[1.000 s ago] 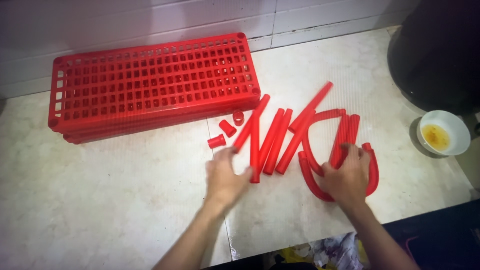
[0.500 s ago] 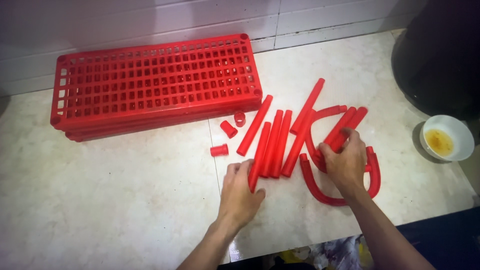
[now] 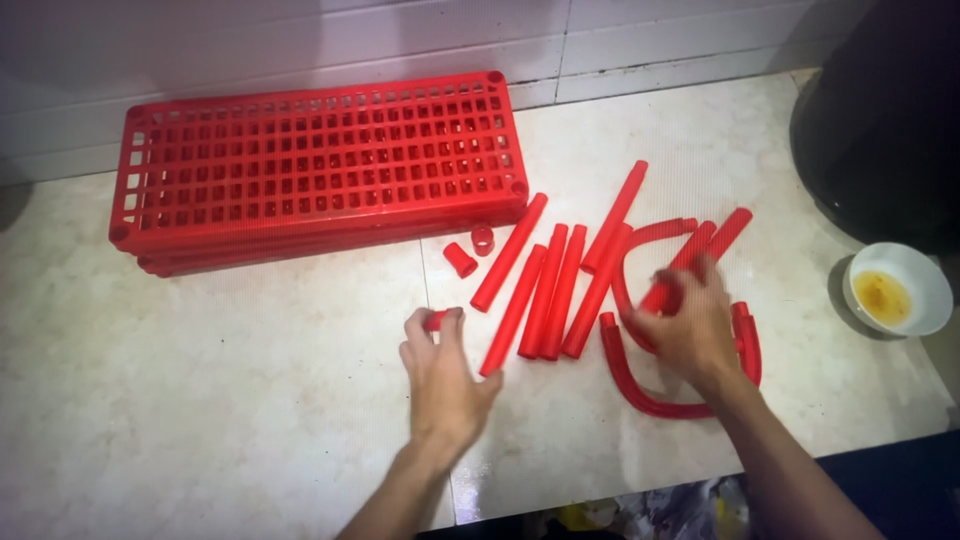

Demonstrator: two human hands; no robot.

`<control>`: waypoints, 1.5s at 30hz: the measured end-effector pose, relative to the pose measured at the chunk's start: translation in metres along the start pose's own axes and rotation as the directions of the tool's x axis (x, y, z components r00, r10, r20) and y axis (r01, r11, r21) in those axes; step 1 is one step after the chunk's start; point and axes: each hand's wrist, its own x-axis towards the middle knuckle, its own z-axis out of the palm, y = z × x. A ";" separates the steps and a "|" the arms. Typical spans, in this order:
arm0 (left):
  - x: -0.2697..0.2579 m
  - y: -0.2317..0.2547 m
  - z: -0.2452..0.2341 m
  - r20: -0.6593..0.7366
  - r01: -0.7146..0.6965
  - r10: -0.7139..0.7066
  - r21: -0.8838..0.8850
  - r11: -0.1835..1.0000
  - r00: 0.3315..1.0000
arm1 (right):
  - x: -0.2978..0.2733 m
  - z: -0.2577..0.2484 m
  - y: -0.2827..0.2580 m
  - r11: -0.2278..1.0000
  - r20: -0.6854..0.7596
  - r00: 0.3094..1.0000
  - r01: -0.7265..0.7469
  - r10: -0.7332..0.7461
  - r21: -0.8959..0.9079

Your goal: The person disassembles a red plastic stool by removing the legs and stacking the seat panels. They then sort the detached legs and curved connectors on the floor before beginning to reattach the legs to the seat panels.

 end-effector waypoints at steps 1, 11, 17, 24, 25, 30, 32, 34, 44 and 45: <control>0.000 -0.002 -0.003 -0.020 -0.038 0.038 0.003 0.999 0.999 | 0.000 0.001 0.001 1.000 0.022 1.000 -0.001 0.001 -0.009; 0.001 -0.012 0.000 0.053 -0.025 0.022 0.064 0.998 0.998 | 0.010 0.007 0.010 0.997 -0.108 0.992 0.071 -0.070 0.004; -0.002 -0.011 0.006 0.069 -0.039 0.036 0.050 0.998 0.997 | -0.006 0.003 -0.020 0.973 -0.140 0.975 0.192 -0.174 0.125; -0.004 -0.006 0.011 0.121 -0.030 0.036 -0.051 0.998 0.992 | -0.029 0.009 -0.058 0.946 0.163 0.932 0.317 -0.325 0.069; -0.004 -0.007 0.011 0.123 -0.029 0.037 -0.066 0.997 0.992 | -0.030 0.011 -0.060 0.935 0.127 0.927 0.349 -0.353 0.053; -0.007 -0.011 0.007 0.126 -0.066 0.082 -0.126 0.990 0.989 | -0.026 0.014 -0.057 0.942 0.079 0.938 0.337 -0.336 0.011; -0.007 -0.012 0.005 0.133 -0.032 0.053 -0.161 0.986 0.990 | -0.025 0.012 -0.054 0.959 0.087 0.957 0.271 -0.278 0.082; -0.007 -0.014 0.003 0.098 -0.060 0.079 -0.185 0.981 0.992 | -0.025 0.011 -0.050 0.946 0.023 0.954 0.294 -0.300 0.134; -0.006 -0.018 -0.002 0.164 -0.065 0.091 -0.154 0.986 0.982 | -0.042 0.012 -0.014 0.988 -0.160 0.984 0.102 -0.082 0.120; -0.006 -0.018 -0.002 0.171 -0.069 0.093 -0.144 0.987 0.981 | -0.045 0.012 -0.011 0.987 -0.184 0.978 0.121 -0.100 0.103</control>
